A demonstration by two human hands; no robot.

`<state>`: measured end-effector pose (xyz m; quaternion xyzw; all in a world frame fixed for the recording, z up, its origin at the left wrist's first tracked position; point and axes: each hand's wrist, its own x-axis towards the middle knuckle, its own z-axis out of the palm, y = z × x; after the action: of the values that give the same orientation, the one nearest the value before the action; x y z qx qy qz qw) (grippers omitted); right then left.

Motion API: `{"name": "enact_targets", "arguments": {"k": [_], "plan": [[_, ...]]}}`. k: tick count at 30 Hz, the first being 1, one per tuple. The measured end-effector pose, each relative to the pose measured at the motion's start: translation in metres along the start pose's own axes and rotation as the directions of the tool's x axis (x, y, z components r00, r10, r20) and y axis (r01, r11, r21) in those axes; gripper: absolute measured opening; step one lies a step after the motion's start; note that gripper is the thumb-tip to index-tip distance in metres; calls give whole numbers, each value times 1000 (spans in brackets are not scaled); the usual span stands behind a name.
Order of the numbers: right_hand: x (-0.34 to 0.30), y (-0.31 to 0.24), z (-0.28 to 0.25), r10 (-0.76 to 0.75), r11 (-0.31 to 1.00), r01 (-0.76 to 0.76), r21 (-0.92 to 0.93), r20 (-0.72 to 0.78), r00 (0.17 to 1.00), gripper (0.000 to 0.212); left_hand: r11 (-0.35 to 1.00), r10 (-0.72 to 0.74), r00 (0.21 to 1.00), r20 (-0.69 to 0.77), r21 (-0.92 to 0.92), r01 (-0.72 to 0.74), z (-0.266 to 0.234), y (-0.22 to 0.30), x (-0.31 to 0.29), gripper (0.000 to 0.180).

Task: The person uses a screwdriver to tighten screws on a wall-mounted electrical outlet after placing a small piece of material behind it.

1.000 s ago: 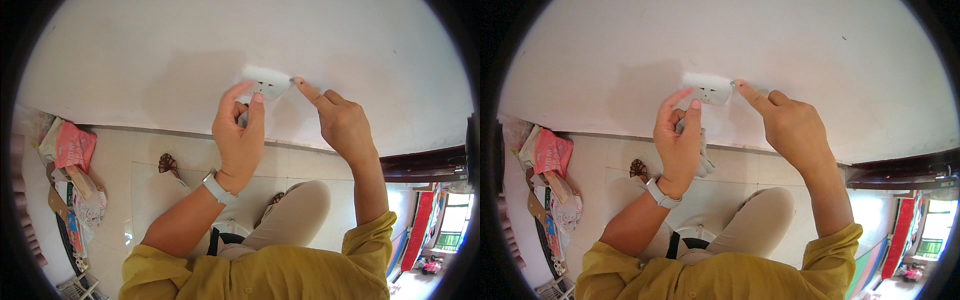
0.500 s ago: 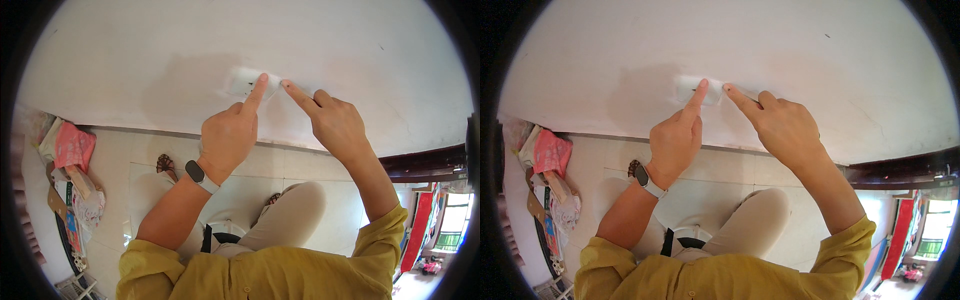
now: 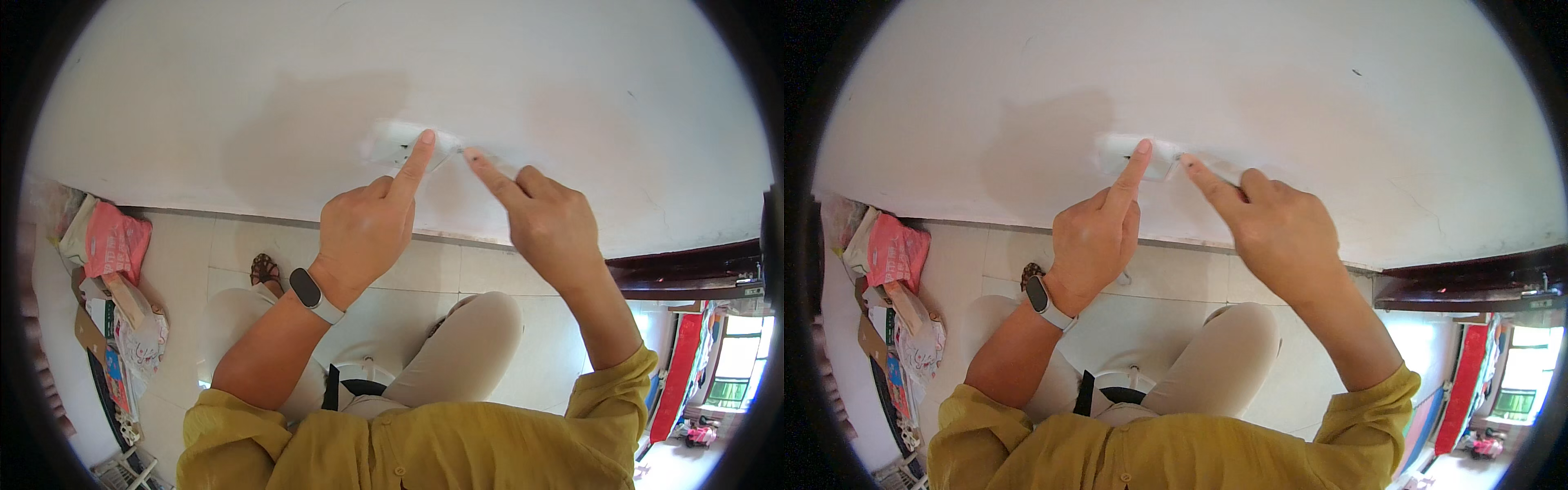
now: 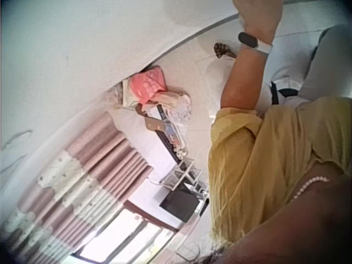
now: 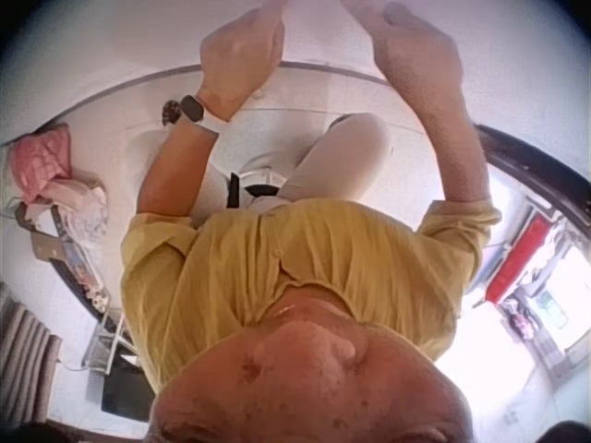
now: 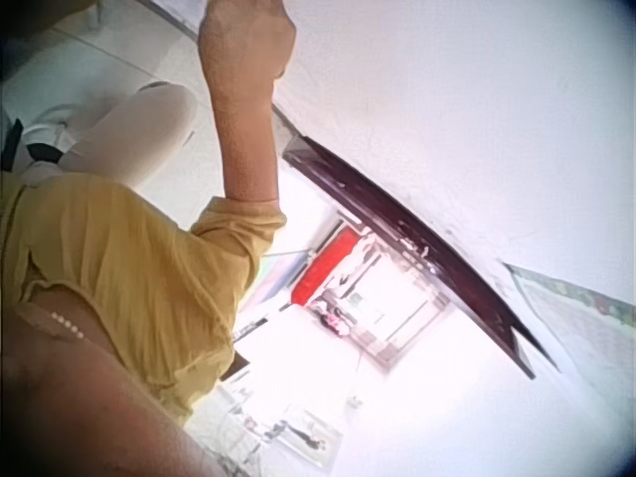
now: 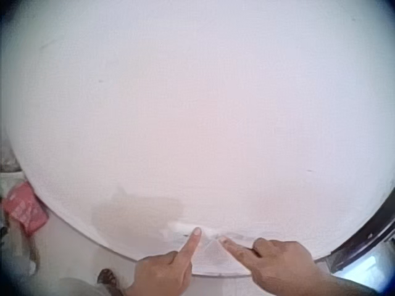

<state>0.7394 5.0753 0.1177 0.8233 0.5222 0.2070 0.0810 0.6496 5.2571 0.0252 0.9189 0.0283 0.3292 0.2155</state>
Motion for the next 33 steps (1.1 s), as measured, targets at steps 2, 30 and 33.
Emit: {"name": "enact_targets", "arguments": {"k": [2,30,33], "plan": [[6,-4,2,-11,999,10,52,8,1000,63,1000,9,1000,-10,-8,-9,2,3,1,68],[11,-3,-5,-26,998,30,-58,63,998,63,987,66,997,44,145,-72,7,-1,-3,71],[13,-4,-3,-13,999,15,-30,85,996,63,984,71,996,46,160,-78,4,1,0,71]]}}
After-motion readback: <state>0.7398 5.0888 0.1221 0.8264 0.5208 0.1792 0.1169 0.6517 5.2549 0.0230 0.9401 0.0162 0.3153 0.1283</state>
